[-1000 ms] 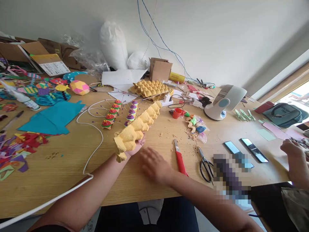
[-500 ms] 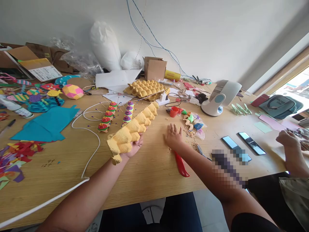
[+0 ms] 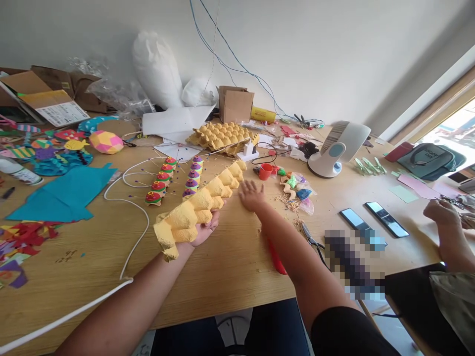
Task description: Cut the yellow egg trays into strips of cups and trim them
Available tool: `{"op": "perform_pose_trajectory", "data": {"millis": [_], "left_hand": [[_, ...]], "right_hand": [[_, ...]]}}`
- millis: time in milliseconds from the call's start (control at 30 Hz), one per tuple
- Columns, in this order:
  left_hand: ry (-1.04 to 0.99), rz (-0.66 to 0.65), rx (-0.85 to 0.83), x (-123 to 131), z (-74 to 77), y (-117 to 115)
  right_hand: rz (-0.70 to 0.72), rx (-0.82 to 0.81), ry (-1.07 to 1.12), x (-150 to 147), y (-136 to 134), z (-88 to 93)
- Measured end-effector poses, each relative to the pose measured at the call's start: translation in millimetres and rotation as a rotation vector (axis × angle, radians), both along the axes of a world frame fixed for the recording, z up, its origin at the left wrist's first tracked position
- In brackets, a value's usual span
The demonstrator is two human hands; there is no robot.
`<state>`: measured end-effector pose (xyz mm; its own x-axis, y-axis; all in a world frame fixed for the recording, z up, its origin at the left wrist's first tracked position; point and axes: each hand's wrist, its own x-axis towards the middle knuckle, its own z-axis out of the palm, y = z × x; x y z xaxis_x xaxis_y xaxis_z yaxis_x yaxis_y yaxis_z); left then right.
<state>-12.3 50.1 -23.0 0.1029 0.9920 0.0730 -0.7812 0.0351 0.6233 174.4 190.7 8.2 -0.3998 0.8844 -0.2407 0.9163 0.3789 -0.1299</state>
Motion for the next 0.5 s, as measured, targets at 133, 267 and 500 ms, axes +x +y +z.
{"op": "perform_pose_trajectory", "data": {"millis": [133, 267, 500], "left_hand": [[0.086, 0.018, 0.012, 2.7, 1.8, -1.6], [0.196, 0.027, -0.003, 2.0, 0.2, -0.9], [0.394, 0.033, -0.035, 1.4, 1.3, 4.9]], "right_hand": [[-0.220, 0.024, -0.072, 52.3, 6.7, 4.6], [-0.306, 0.076, -0.126, 97.8, -19.0, 19.7], [-0.061, 0.223, 0.028, 129.7, -128.8, 42.5]]}}
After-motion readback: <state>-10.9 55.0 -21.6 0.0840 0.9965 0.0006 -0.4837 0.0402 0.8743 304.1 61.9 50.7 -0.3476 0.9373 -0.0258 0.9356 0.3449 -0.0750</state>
